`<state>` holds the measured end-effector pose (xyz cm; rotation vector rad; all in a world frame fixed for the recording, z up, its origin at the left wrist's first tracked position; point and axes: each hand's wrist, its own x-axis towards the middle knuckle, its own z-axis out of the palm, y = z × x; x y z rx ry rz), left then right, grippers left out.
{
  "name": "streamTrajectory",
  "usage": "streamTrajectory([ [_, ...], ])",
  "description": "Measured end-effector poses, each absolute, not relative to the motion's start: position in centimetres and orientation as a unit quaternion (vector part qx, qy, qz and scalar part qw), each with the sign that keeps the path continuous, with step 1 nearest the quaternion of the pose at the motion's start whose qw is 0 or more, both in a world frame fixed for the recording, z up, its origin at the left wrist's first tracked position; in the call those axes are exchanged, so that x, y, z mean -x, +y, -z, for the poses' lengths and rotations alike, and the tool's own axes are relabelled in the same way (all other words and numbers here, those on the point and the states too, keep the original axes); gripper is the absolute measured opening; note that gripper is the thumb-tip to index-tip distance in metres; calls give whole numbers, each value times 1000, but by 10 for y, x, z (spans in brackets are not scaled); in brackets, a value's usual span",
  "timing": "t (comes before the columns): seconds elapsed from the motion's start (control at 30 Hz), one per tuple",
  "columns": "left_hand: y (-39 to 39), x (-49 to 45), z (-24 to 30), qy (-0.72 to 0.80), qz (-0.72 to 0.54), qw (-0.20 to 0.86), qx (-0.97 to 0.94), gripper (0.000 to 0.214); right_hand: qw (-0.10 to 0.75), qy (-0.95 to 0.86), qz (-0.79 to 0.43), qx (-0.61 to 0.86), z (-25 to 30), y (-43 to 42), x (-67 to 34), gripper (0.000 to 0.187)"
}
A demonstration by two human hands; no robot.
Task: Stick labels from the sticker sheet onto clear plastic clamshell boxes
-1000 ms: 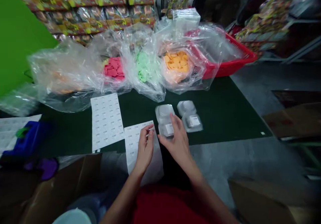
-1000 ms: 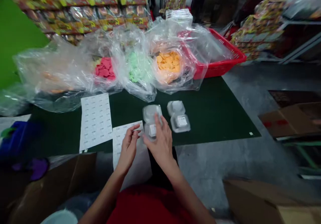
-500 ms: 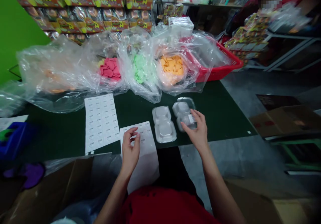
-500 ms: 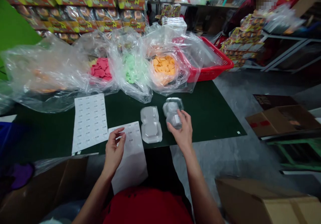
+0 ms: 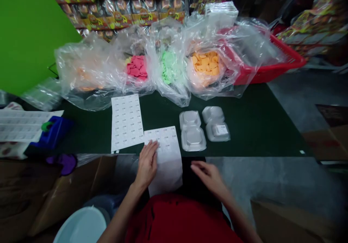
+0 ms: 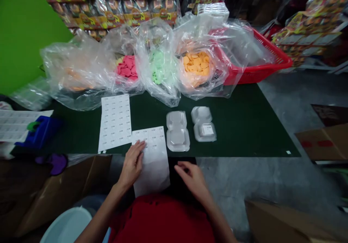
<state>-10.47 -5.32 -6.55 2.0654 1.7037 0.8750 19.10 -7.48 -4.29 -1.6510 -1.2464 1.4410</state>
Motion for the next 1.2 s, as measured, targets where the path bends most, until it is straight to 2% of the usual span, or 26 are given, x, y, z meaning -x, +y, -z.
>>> streamTrajectory([
  [0.1,-64,103,71,557,-272,154,-769,40,347,-381,-661,545,72,-80,-151,62],
  [0.23,-76,98,61,535,-256,155,-790,36,373,-278,-747,475,79,-70,-121,54],
  [0.4,-72,87,38,536,-250,165,-789,24,362,-331,-722,488,66,-67,-115,43],
  [0.57,-61,79,30,533,-208,222,-790,18,342,-420,-704,459,65,-67,-113,34],
  [0.8,-58,75,31,531,-229,294,-761,23,314,-444,-687,481,75,-66,-109,28],
  [0.97,-57,72,34,579,-271,346,-687,27,318,-416,-696,491,74,-68,-108,27],
  [1.07,-54,73,43,627,-335,414,-569,27,316,-377,-716,495,73,-69,-109,31],
  [1.2,-47,75,52,648,-458,473,-383,41,335,-364,-715,494,66,-70,-120,43],
])
